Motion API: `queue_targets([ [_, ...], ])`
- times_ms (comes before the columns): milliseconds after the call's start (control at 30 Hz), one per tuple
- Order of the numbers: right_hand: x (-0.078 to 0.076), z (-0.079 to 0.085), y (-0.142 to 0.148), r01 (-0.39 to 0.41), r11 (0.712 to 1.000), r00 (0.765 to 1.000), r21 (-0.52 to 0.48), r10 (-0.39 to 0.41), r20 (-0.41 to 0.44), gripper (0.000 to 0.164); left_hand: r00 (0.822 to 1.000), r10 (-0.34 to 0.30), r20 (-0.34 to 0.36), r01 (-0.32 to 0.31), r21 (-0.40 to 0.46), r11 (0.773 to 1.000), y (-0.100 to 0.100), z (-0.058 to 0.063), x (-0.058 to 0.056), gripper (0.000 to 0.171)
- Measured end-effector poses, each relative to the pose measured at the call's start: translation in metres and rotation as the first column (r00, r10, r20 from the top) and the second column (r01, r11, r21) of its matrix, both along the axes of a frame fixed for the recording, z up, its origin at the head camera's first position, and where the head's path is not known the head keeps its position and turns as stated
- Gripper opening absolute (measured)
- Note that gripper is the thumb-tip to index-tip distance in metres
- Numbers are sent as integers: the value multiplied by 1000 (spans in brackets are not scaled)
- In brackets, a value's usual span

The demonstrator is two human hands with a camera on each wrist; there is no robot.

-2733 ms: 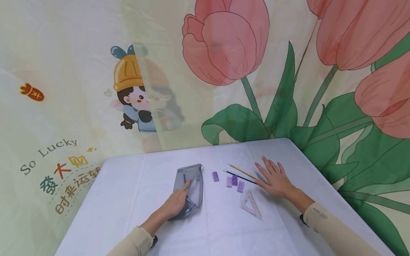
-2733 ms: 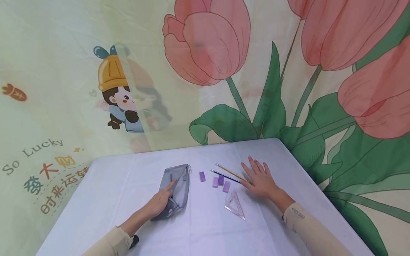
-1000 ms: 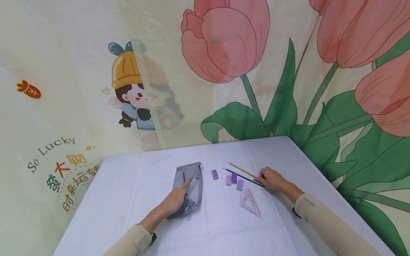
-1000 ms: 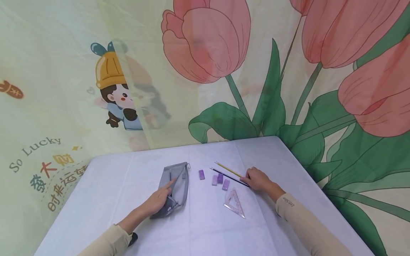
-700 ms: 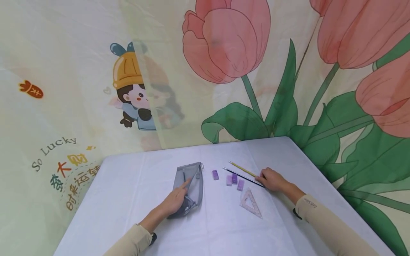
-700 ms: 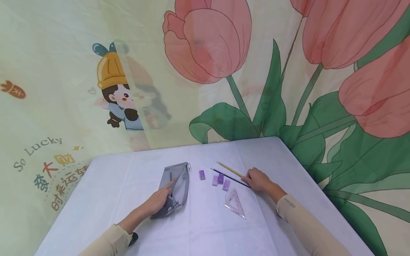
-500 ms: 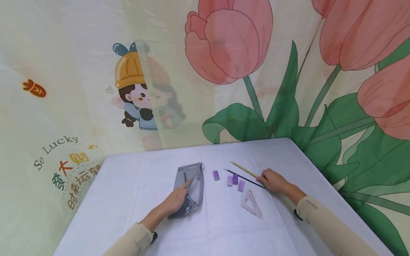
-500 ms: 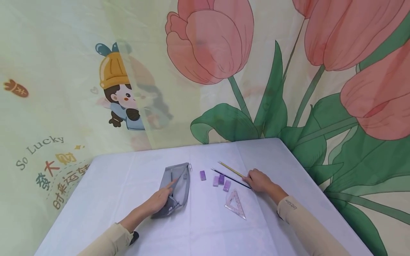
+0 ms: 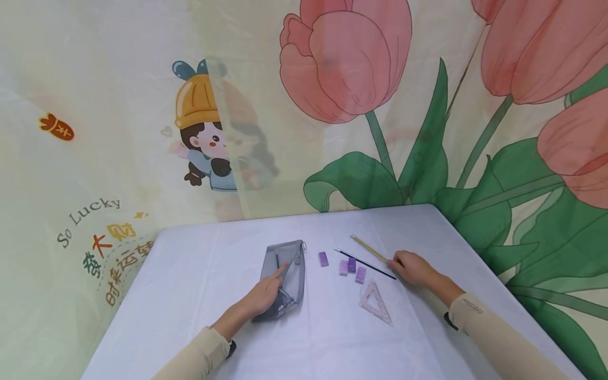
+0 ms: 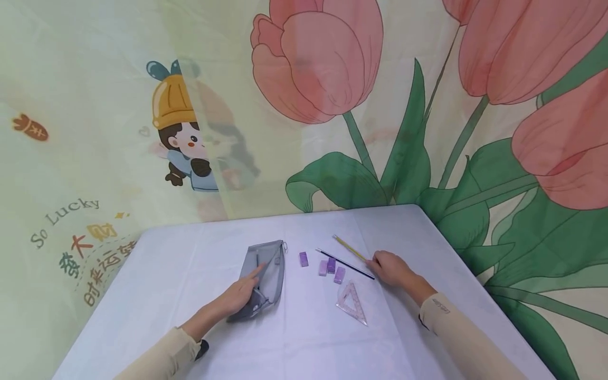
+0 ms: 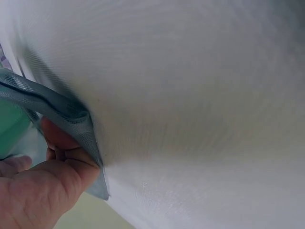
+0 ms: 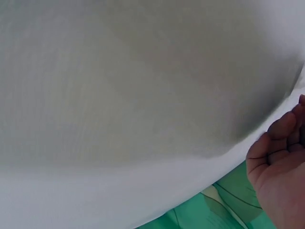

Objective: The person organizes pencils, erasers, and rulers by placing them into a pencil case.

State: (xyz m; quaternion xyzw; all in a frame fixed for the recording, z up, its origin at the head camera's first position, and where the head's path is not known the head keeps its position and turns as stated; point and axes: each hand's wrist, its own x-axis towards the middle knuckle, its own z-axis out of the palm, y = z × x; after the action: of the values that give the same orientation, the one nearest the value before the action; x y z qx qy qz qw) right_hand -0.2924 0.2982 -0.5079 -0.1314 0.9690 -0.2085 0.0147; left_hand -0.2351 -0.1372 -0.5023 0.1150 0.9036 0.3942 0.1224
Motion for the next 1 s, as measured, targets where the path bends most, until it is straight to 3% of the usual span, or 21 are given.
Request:
queue_targets([
  [200,1,5,2,14,1000,999,-25,-15,-43,25,998,-51,26,51,0,999,0,0,-4,53],
  [633,7,15,-5,14,989,994,-147,-29,-104,21,999,-28,27,28,5,1000,-1,5,-1,52],
  [900,13,16,-21,-13,975,966,-221,-45,-254,22,1000,-16,13,16,-1,1000,0,7,-1,52],
  [1000,16,18,-29,-17,972,961,-233,-48,-273,23,1000,-15,18,14,9,1000,-1,6,0,51],
])
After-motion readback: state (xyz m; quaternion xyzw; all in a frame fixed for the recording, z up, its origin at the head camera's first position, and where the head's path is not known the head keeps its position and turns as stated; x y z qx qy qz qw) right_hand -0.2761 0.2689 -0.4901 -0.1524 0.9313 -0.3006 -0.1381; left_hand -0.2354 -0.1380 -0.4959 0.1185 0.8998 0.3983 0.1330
